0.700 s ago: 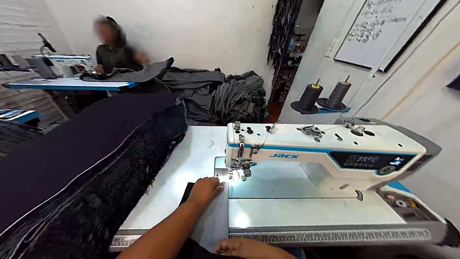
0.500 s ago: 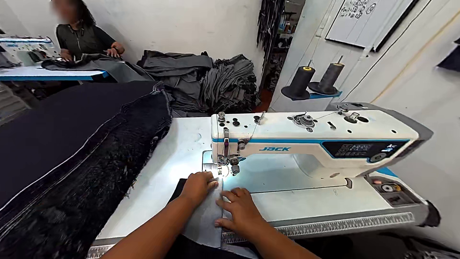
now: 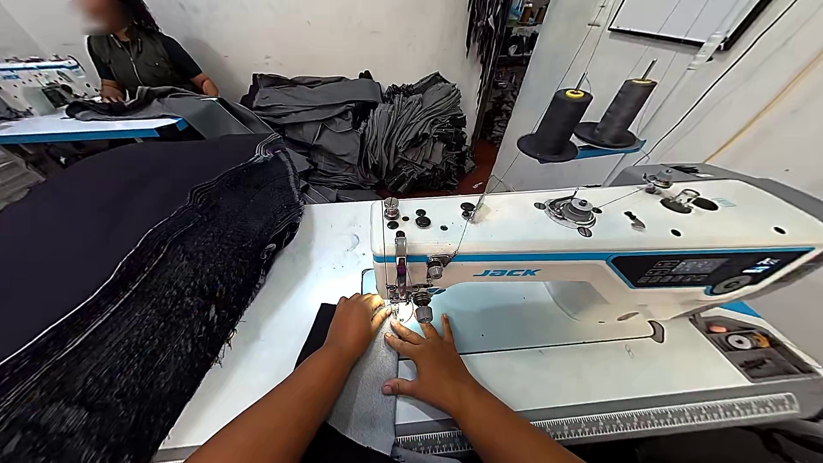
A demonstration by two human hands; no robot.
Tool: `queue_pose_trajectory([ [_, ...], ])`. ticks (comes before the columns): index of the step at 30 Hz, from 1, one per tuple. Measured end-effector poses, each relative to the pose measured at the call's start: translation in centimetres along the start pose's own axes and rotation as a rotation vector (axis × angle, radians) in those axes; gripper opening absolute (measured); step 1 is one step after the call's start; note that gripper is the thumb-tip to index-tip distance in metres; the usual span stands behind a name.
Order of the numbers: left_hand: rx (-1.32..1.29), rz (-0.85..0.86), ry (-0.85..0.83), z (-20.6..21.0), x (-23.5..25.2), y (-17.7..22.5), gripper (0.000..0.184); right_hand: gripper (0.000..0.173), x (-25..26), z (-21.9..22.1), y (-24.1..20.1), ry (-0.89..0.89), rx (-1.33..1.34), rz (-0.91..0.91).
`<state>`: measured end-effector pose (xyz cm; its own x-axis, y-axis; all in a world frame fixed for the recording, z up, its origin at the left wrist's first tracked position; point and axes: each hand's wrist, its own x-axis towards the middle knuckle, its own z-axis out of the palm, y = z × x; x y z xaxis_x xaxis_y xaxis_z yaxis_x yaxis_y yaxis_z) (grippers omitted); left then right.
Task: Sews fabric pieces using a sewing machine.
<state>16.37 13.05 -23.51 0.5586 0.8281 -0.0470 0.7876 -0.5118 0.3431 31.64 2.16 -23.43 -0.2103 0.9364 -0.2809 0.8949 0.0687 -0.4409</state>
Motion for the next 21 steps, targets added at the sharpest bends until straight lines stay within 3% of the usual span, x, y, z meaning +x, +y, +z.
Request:
queue_pose_trajectory([
  [11,0.020,0.021,0.004,-0.2,0.6,-0.3,0.036,0.084,0.1,0.4,0.1,0.040,-0.004,-0.015],
  [21,0.018,-0.022,0.152,-0.9,4.5,-1.1,0.022,0.073,0.0,0.5,0.5,0.077,0.019,-0.042],
])
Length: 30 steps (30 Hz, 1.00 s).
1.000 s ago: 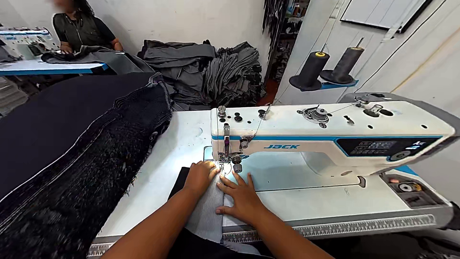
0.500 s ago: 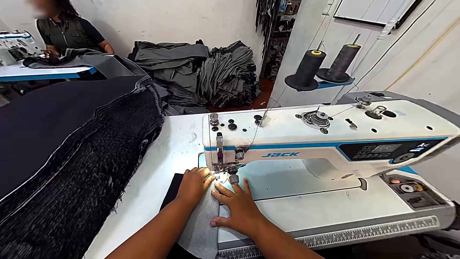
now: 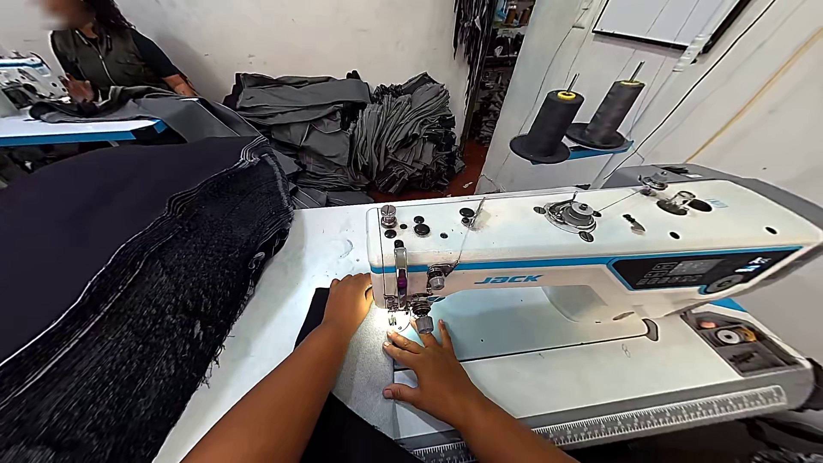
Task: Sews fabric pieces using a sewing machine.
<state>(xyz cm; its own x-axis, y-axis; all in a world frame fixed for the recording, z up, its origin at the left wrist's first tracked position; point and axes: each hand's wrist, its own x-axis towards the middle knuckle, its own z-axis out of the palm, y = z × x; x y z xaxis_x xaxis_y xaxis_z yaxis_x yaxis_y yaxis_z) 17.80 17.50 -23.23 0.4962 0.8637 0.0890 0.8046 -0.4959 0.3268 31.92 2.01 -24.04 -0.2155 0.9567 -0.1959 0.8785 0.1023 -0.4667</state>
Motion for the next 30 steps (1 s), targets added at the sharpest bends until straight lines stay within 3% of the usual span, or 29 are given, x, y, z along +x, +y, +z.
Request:
queue_pose_trajectory([
  [4,-0.004,-0.036,0.048,0.0,0.4,0.0,0.021,0.071,0.1,0.1,0.2,0.020,0.009,-0.014],
  [7,-0.007,0.060,0.152,0.6,0.1,-0.3,0.020,0.071,0.1,0.3,0.4,0.055,0.024,-0.029],
  [12,0.029,-0.023,-0.114,-0.5,0.2,0.2,0.030,0.075,0.0,0.3,0.1,0.045,0.016,-0.006],
  [16,0.091,-0.078,-0.326,-2.9,-0.9,0.6,0.048,0.075,-1.3,1.4,-1.4,0.037,0.023,-0.045],
  [22,0.044,-0.054,-0.099,-1.7,-4.6,-1.6,0.044,0.070,-1.8,3.1,-3.5,0.053,-0.025,-0.036],
  [25,0.053,-0.004,-0.140,-2.3,-5.1,-2.2,0.046,0.072,-1.8,3.3,-3.4,0.058,-0.036,-0.066],
  [27,-0.072,0.029,-0.225,-4.5,-5.5,-2.6,0.045,0.078,-1.9,3.7,-3.0,0.111,-0.022,-0.093],
  [30,-0.452,0.015,-0.287,-9.6,-6.8,-2.8,0.033,0.092,-1.7,4.5,-2.0,0.396,0.226,-0.246],
])
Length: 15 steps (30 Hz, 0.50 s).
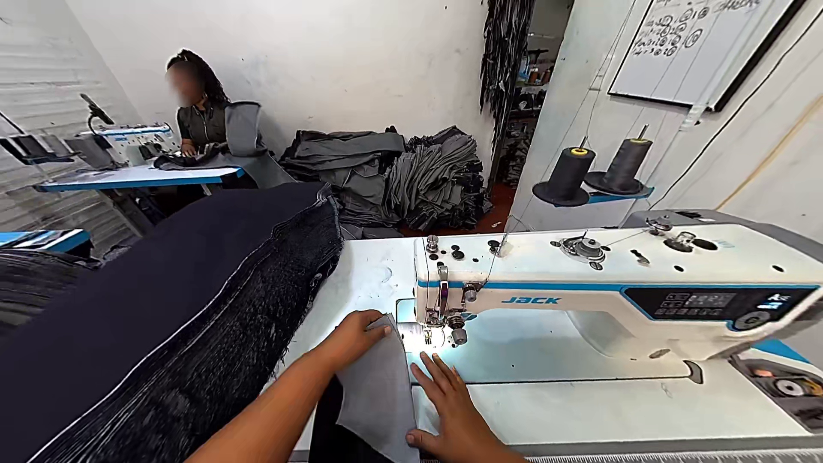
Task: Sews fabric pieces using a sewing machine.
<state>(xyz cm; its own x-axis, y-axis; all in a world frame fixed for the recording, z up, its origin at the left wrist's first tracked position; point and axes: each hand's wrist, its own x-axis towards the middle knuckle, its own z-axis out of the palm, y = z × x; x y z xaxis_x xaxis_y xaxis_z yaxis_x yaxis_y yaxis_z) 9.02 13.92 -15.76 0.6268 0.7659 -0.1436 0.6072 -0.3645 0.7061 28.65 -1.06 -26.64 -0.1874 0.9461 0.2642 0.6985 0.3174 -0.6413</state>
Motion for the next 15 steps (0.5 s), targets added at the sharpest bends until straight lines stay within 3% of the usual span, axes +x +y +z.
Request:
queue_pose_trajectory([
  [3,-0.162,0.071,-0.024,-4.0,-4.0,3.7,0.027,0.088,2.8,-1.3,-1.1,0.095,0.504,-0.038],
  [6,-0.122,0.215,0.004,-6.1,-6.6,6.9,0.021,0.053,7.1,-4.4,-5.4,0.043,1.046,-0.002],
  [8,-0.052,0.282,-0.012,-7.2,-7.6,8.4,0.019,0.023,9.1,-6.2,-8.2,0.014,1.272,-0.006],
  [11,0.051,0.319,0.071,-8.1,-8.7,9.5,0.017,0.019,10.1,-7.4,-10.6,0.035,1.300,-0.037],
  [15,0.230,0.464,0.508,-5.9,-8.0,7.8,0.047,0.014,9.3,-7.1,-12.0,0.237,1.057,-0.095],
])
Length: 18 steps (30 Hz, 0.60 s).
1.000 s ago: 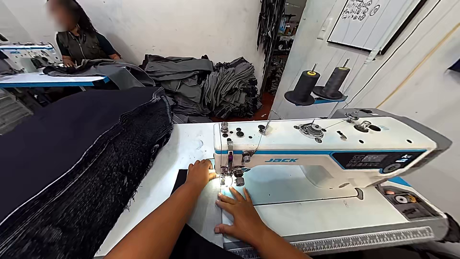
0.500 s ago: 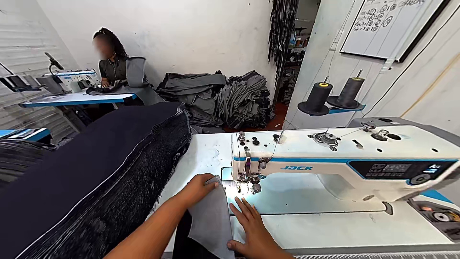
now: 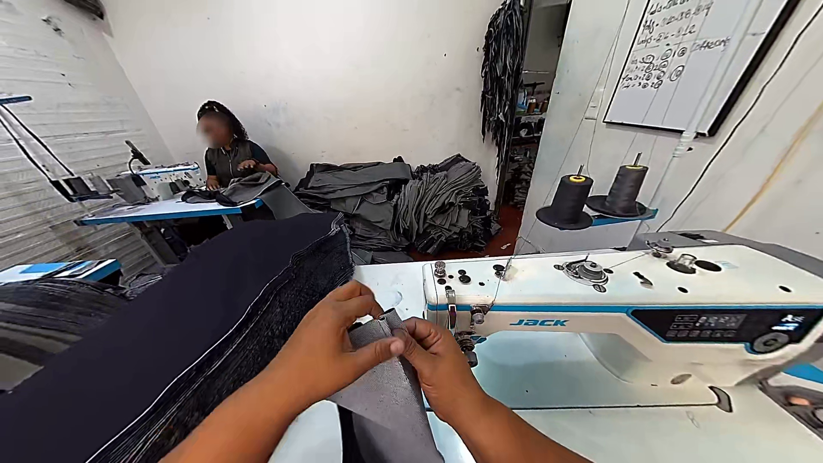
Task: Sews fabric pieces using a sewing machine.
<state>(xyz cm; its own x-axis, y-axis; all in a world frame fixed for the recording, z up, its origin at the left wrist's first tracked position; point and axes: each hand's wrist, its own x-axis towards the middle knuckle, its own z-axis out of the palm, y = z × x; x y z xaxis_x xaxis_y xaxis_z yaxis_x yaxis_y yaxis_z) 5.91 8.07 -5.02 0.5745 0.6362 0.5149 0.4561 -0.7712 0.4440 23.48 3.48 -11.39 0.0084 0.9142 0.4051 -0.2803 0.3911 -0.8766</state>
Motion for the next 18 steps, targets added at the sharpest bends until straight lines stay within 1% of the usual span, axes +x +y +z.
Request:
queue_pose_trajectory([
  [2,0.042,0.031,0.070,1.0,-0.3,0.0,0.037,0.011,-0.7,0.2,-0.2,0.046,-0.088,-0.076],
  [6,0.008,0.129,0.006,0.8,-0.6,0.6,0.021,0.010,-1.1,-0.5,-0.8,0.024,-0.212,-0.145],
  [8,0.032,0.173,0.037,1.0,-0.6,1.1,0.018,0.012,-1.0,-0.9,-1.2,0.013,-0.321,-0.202],
  [10,0.086,0.119,0.094,1.3,-0.8,1.8,0.019,0.014,-0.8,-1.1,-1.2,0.031,-0.427,-0.258],
  [12,0.148,-0.006,0.086,1.3,-0.7,2.5,0.020,0.014,-0.6,-1.1,-0.9,0.061,-0.495,-0.303],
  [13,0.160,-0.042,0.067,1.3,-0.6,2.6,0.019,0.014,-0.5,-1.1,-0.7,0.074,-0.520,-0.322],
  [18,0.174,0.022,0.015,1.0,-0.7,2.3,0.019,0.016,-0.1,-1.4,-0.7,0.040,-0.551,-0.328],
])
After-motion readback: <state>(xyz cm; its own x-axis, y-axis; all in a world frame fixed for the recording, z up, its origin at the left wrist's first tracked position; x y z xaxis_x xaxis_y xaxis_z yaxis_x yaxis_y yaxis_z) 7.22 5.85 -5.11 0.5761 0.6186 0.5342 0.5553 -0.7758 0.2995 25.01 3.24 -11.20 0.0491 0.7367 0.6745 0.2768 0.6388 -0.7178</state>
